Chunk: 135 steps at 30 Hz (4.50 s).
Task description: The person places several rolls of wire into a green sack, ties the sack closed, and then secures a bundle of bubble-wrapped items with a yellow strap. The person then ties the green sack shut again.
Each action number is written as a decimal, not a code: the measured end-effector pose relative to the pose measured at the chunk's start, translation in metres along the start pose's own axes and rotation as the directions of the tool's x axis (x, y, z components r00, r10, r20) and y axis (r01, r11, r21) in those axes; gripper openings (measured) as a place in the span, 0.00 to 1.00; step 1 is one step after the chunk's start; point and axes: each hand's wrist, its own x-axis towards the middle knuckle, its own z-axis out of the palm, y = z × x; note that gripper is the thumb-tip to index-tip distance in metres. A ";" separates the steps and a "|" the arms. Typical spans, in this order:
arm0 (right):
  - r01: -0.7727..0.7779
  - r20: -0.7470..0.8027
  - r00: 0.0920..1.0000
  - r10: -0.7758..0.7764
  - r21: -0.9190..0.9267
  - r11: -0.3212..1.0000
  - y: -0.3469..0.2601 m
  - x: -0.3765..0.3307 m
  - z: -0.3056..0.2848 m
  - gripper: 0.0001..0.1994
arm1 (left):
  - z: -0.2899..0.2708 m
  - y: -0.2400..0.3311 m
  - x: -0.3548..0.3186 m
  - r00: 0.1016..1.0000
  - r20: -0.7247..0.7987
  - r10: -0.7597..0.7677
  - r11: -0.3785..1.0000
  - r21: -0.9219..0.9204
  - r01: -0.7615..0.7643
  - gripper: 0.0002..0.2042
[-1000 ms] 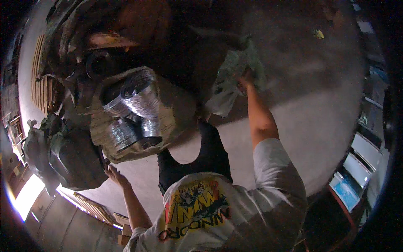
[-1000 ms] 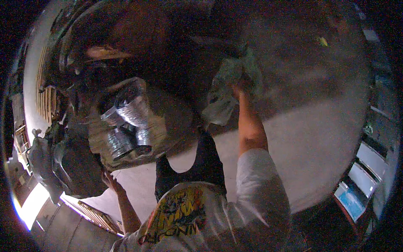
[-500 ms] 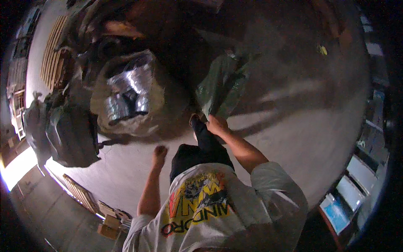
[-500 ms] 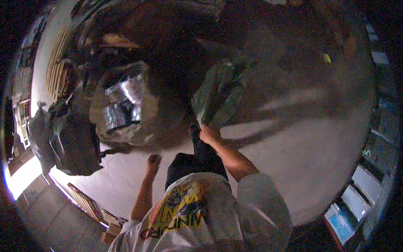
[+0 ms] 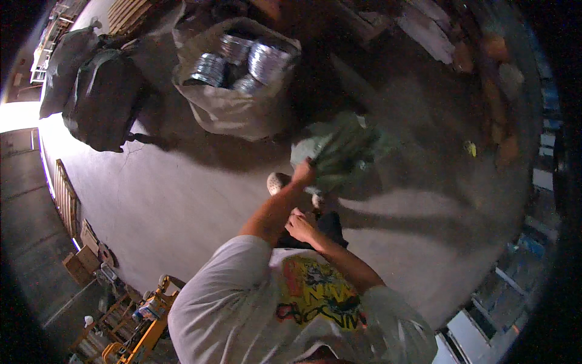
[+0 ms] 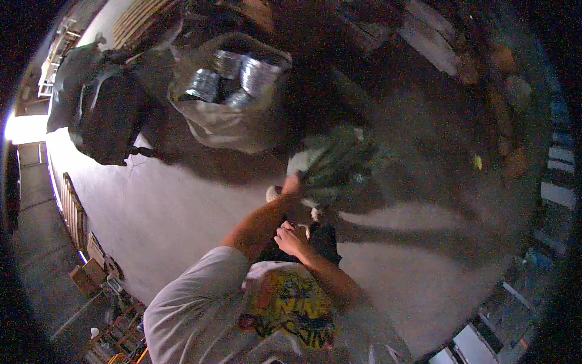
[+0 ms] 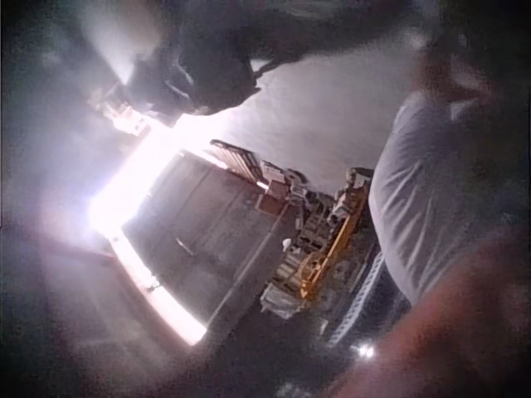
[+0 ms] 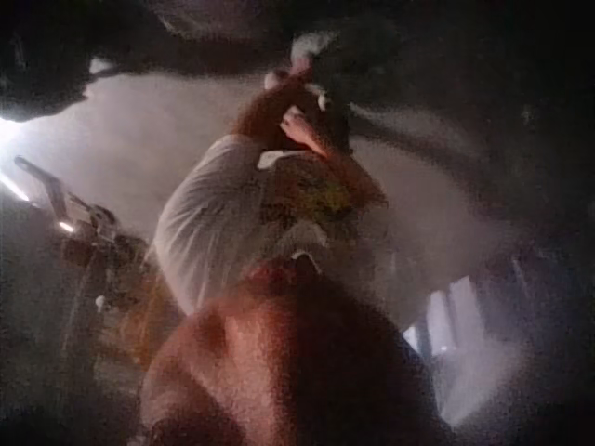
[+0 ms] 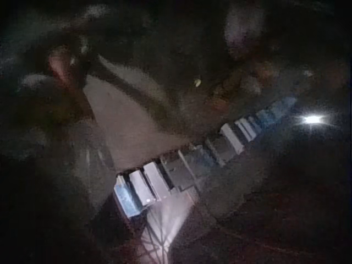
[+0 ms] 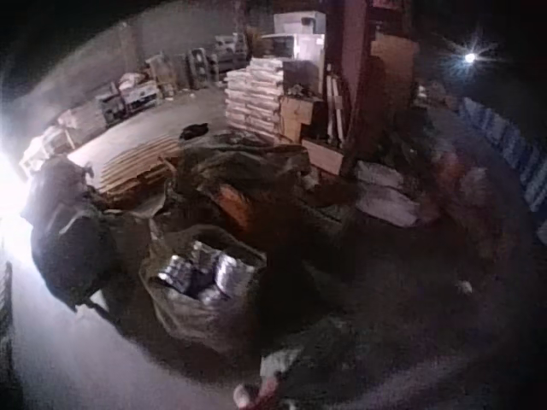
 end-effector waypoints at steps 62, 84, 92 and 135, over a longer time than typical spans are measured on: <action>0.332 -0.052 0.399 0.915 0.939 -0.092 0.136 -0.179 -0.144 0.32 | -0.073 -0.030 -0.162 0.882 -0.470 -0.017 0.984 -0.166 -0.070 0.22; -0.559 -0.315 0.268 0.910 0.719 0.414 0.295 -0.150 -0.001 0.21 | -0.025 -0.137 -0.100 0.949 -0.263 -0.177 0.875 0.400 0.274 0.19; -0.364 -0.279 0.264 0.923 0.858 0.363 0.265 -0.173 -0.005 0.15 | -0.069 -0.130 -0.070 0.913 -0.047 0.406 0.883 0.278 -0.378 0.12; 0.625 -0.306 0.624 0.719 0.748 -0.224 0.328 -0.139 0.017 0.20 | -0.069 -0.086 0.067 0.975 -0.217 0.043 0.492 -0.845 -0.210 0.18</action>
